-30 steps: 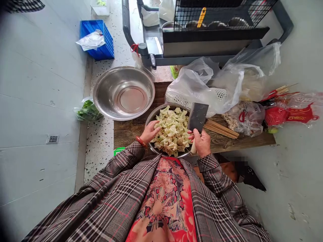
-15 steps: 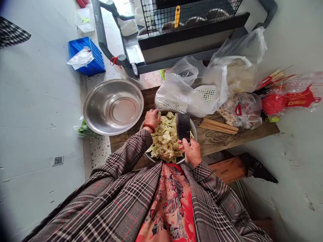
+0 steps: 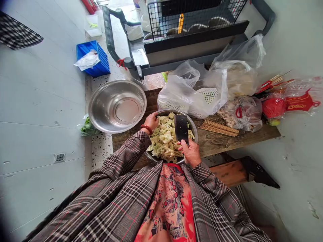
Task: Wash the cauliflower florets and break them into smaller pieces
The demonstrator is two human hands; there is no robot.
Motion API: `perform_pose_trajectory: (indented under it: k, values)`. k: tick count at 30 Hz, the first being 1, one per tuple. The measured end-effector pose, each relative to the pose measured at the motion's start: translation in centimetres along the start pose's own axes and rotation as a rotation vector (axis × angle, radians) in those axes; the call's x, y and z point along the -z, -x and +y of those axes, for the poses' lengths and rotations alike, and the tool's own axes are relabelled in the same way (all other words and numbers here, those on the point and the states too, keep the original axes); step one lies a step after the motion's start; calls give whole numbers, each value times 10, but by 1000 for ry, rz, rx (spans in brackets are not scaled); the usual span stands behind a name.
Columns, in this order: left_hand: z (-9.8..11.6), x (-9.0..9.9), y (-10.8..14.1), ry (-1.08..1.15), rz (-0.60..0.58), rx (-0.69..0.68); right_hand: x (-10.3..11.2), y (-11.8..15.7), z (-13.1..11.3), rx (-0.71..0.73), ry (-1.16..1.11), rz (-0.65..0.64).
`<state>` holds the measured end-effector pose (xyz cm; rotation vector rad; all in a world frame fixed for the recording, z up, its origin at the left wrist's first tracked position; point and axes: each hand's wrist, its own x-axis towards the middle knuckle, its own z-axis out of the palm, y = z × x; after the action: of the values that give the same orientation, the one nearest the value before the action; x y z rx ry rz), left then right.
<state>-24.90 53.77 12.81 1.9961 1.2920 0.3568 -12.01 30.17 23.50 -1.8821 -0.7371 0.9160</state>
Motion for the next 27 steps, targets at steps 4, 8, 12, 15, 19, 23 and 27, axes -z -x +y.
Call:
perform_pose_trajectory:
  k: [4, 8, 12, 15, 19, 23, 27]
  values:
    - [-12, 3, 8, 44, 15, 2, 1, 3, 1, 13, 20, -17]
    - [-18, 8, 16, 95, 13, -37, 2, 5, 1, 15, 12, -1]
    - [-20, 12, 25, 153, -2, -30, 1, 7, 0, 18, 26, -8]
    - [-16, 24, 38, 382, 12, 11, -1, 8, -5, 17, 26, -13]
    - [-1, 48, 68, 1017, -94, 21, -3, 9, -11, 19, 20, -5]
    - [15, 64, 99, 1334, -208, 34, -5, 10, -16, 39, 33, -44]
    - [22, 62, 117, 1355, -133, 85, -8, 11, -24, 49, 42, -80]
